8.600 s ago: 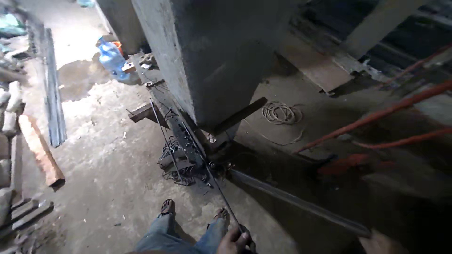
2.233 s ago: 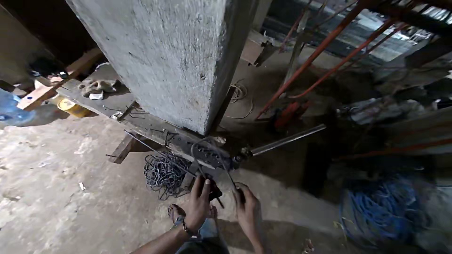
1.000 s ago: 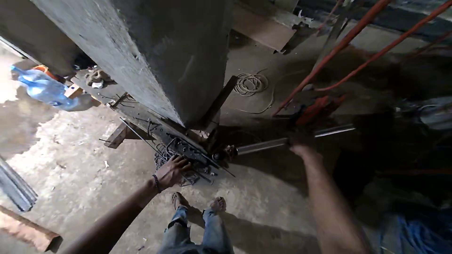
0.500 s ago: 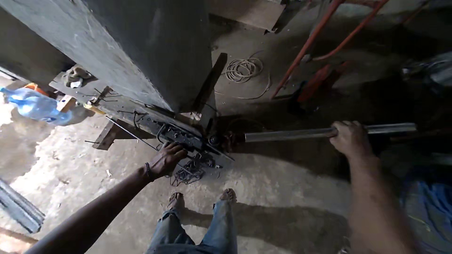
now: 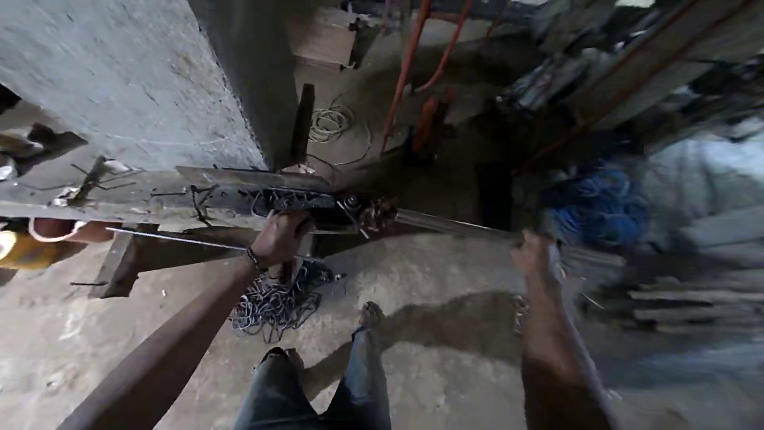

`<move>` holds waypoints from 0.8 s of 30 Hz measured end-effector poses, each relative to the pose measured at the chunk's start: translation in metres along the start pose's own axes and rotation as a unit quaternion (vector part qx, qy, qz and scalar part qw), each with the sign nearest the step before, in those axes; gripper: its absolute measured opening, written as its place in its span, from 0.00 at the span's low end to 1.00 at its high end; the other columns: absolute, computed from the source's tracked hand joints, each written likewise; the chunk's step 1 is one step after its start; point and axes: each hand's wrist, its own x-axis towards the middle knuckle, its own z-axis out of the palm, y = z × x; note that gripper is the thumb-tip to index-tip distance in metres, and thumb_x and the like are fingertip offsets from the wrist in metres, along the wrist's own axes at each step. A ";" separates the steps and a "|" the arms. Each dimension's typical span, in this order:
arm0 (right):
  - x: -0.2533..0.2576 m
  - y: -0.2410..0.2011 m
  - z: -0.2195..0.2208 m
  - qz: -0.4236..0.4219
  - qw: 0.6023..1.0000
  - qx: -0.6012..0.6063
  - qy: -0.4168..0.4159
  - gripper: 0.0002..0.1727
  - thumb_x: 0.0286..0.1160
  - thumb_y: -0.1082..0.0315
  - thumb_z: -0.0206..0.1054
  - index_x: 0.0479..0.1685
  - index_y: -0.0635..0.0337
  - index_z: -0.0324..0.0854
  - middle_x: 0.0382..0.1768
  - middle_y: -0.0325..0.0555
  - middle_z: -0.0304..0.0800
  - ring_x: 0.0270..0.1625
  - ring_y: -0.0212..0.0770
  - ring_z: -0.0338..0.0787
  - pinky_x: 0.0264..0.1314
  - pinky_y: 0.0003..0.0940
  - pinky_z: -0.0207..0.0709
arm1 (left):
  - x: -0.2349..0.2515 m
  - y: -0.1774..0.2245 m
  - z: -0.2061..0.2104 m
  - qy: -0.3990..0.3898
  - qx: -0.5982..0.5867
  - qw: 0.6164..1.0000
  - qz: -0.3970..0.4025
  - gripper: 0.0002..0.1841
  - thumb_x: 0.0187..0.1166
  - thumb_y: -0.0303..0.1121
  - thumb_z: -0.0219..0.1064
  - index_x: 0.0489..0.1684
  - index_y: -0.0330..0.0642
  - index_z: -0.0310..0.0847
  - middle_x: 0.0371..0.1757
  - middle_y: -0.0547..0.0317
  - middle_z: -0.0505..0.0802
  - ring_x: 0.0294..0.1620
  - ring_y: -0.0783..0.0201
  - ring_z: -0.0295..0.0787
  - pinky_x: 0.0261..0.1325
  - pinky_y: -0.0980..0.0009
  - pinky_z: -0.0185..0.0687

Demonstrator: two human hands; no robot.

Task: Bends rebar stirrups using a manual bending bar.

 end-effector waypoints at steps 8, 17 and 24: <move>-0.189 0.005 0.021 0.149 0.985 -0.073 0.045 0.23 0.77 0.61 0.69 0.68 0.62 0.84 0.70 0.65 0.86 0.80 0.67 0.76 0.86 0.72 0.53 | 0.003 0.007 -0.014 -0.058 -0.007 0.998 -0.036 0.15 0.91 0.38 0.59 0.49 0.36 0.88 0.40 0.40 0.93 0.46 0.39 0.91 0.59 0.34 0.78; -0.338 -0.083 0.000 0.242 0.965 -0.098 0.039 0.14 0.75 0.63 0.73 0.54 0.62 0.90 0.57 0.64 0.91 0.67 0.68 0.86 0.74 0.72 0.69 | 0.008 -0.006 -0.007 -0.083 0.015 0.996 -0.028 0.16 0.89 0.42 0.60 0.55 0.39 0.88 0.48 0.39 0.93 0.54 0.37 0.90 0.66 0.33 0.76; -0.282 -0.069 -0.022 0.219 0.968 -0.109 -0.054 0.14 0.77 0.63 0.72 0.52 0.64 0.89 0.55 0.67 0.91 0.67 0.70 0.85 0.75 0.71 0.68 | 0.011 0.001 -0.005 -0.131 0.015 0.986 -0.097 0.22 0.91 0.47 0.53 0.65 0.42 0.86 0.65 0.45 0.91 0.72 0.45 0.84 0.82 0.43 0.67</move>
